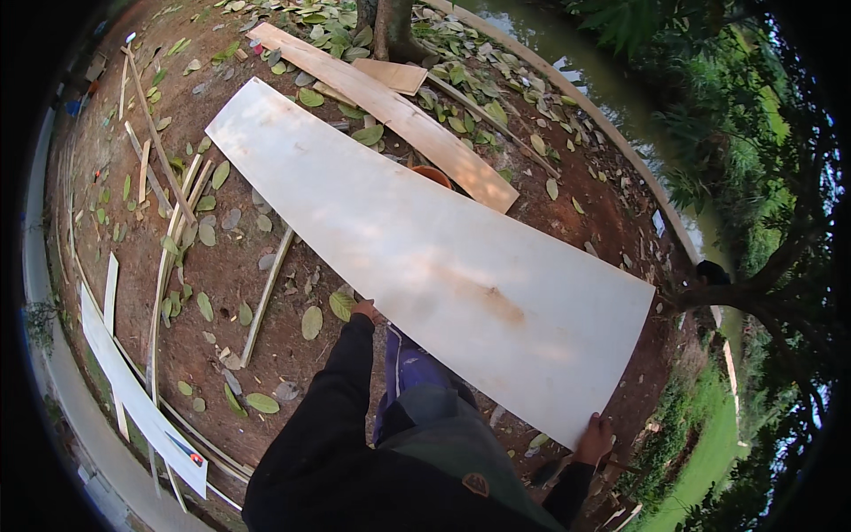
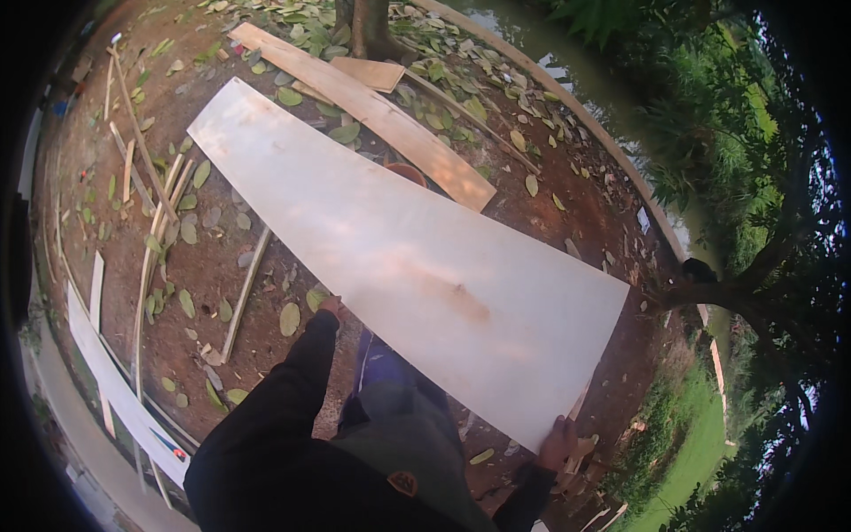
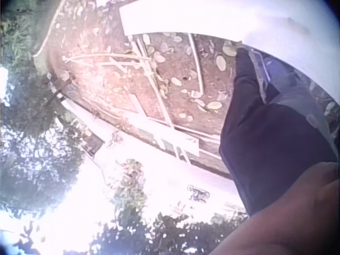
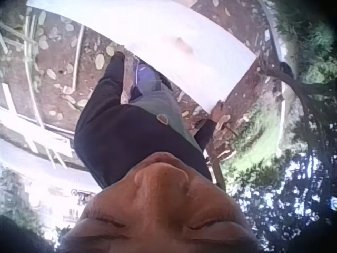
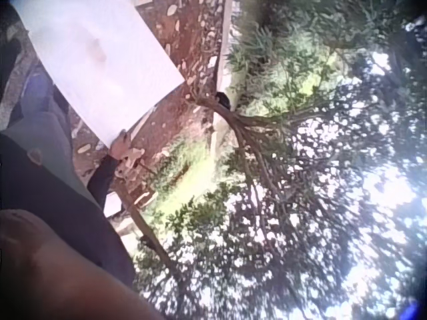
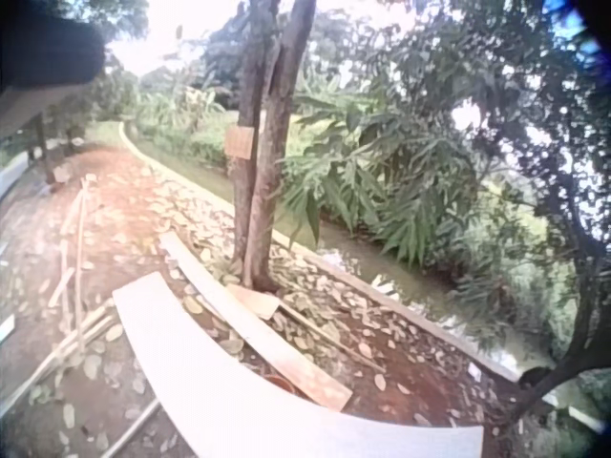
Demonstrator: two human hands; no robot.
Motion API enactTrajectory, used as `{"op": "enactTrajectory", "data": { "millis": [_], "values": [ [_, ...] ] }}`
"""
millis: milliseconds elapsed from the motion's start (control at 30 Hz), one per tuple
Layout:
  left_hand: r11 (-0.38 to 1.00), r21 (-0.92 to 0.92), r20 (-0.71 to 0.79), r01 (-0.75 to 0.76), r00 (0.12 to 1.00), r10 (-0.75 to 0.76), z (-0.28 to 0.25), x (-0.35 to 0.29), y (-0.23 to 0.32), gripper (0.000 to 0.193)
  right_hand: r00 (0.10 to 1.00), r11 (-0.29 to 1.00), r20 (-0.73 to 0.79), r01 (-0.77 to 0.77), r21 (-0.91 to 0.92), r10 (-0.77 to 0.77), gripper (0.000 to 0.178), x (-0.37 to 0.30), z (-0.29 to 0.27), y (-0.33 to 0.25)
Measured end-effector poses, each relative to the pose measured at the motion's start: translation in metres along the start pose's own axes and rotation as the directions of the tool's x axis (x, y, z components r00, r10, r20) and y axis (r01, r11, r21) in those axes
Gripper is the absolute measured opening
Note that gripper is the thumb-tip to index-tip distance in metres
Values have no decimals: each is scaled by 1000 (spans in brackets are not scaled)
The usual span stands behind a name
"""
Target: The person uses a hand saw to cut a large white board in half, then moves the cut piece aside. They retrieve a tape measure and mark measurements on the remaining board. The work takes place outdoors on a dirt surface with scattered wood pieces.
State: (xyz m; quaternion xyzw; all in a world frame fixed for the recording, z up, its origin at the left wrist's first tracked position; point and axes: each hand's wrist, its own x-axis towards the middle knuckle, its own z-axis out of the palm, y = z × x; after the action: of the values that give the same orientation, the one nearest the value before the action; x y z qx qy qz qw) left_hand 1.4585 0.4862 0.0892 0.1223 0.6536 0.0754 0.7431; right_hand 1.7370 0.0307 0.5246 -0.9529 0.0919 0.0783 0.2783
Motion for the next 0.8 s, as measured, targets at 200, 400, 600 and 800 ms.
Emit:
{"op": "enactTrajectory", "data": {
  "millis": [200,400,600,800],
  "values": [
    [489,694,394,-528,848,355,65,-54,-18,29,976,974,-10,217,-62,-218,31,94,63,76],
    [729,504,195,-463,883,427,8,-87,-31,28,999,1000,45,20,19,-21,36,181,112,74],
    [938,253,-362,-237,876,319,-163,-147,-99,26,960,980,222,142,136,-170,35,298,218,130],
    [852,409,-101,-327,911,399,-82,-186,-261,20,893,511,157,91,855,-422,63,518,218,204]
  ]
}}
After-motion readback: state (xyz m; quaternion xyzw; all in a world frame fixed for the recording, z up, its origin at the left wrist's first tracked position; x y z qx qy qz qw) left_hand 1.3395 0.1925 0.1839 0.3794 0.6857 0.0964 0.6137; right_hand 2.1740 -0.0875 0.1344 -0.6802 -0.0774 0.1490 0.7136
